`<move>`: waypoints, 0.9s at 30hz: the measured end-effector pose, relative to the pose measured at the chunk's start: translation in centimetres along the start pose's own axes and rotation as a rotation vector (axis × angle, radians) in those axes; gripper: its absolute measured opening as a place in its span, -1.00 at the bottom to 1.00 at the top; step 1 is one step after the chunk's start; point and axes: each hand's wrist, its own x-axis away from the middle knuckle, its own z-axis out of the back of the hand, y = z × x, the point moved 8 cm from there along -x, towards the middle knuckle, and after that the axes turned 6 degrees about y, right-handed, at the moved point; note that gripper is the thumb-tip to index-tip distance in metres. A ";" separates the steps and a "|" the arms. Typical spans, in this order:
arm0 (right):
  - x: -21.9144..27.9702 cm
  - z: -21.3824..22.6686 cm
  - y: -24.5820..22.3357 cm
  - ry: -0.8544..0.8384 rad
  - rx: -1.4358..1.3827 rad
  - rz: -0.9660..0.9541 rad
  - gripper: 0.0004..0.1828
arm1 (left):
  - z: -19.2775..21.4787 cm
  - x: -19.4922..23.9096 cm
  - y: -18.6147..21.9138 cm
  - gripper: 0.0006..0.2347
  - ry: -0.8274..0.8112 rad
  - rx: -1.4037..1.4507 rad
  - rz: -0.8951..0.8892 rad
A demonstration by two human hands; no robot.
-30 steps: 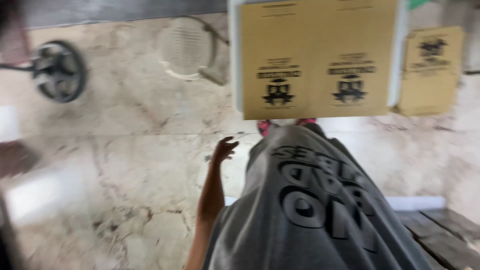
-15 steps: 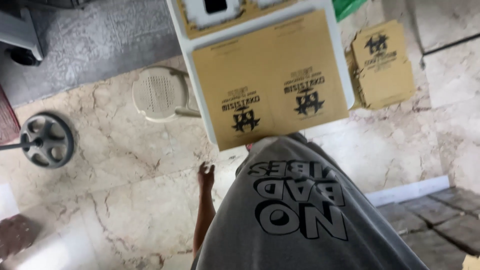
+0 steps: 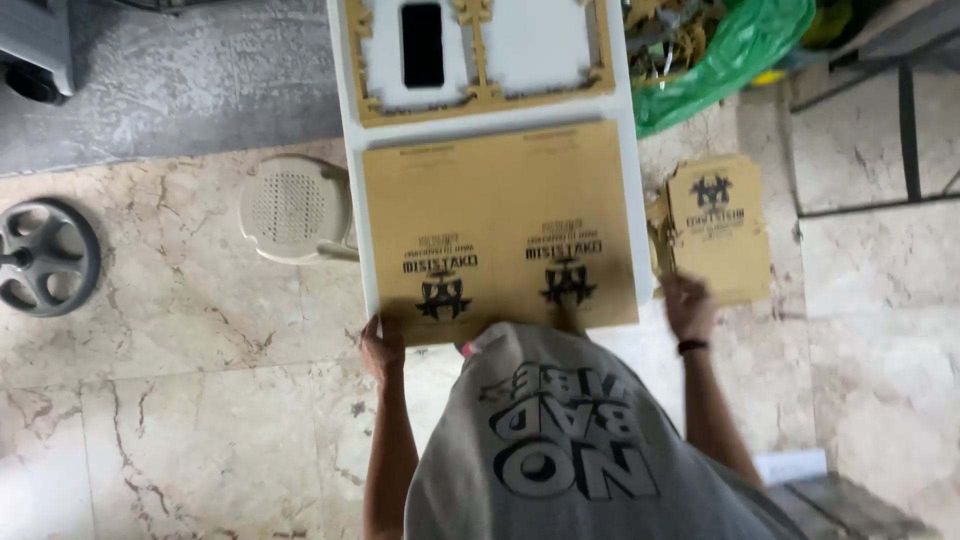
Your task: Separating die-cut cardboard pieces from a larger sheet and stacking them.
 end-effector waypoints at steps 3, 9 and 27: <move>3.9 -8.8 10.2 -0.155 -0.087 -0.206 -0.55 | -0.3 -0.2 -1.4 -0.70 0.025 -0.025 0.071; 5.2 -10.5 9.8 -0.106 0.143 -0.112 -0.60 | 0.6 -1.3 -0.9 -0.73 0.006 -0.154 0.016; 6.5 -6.1 -0.3 -0.257 0.500 -0.291 -0.52 | 0.2 -0.8 3.1 -0.28 -0.442 -0.403 -0.073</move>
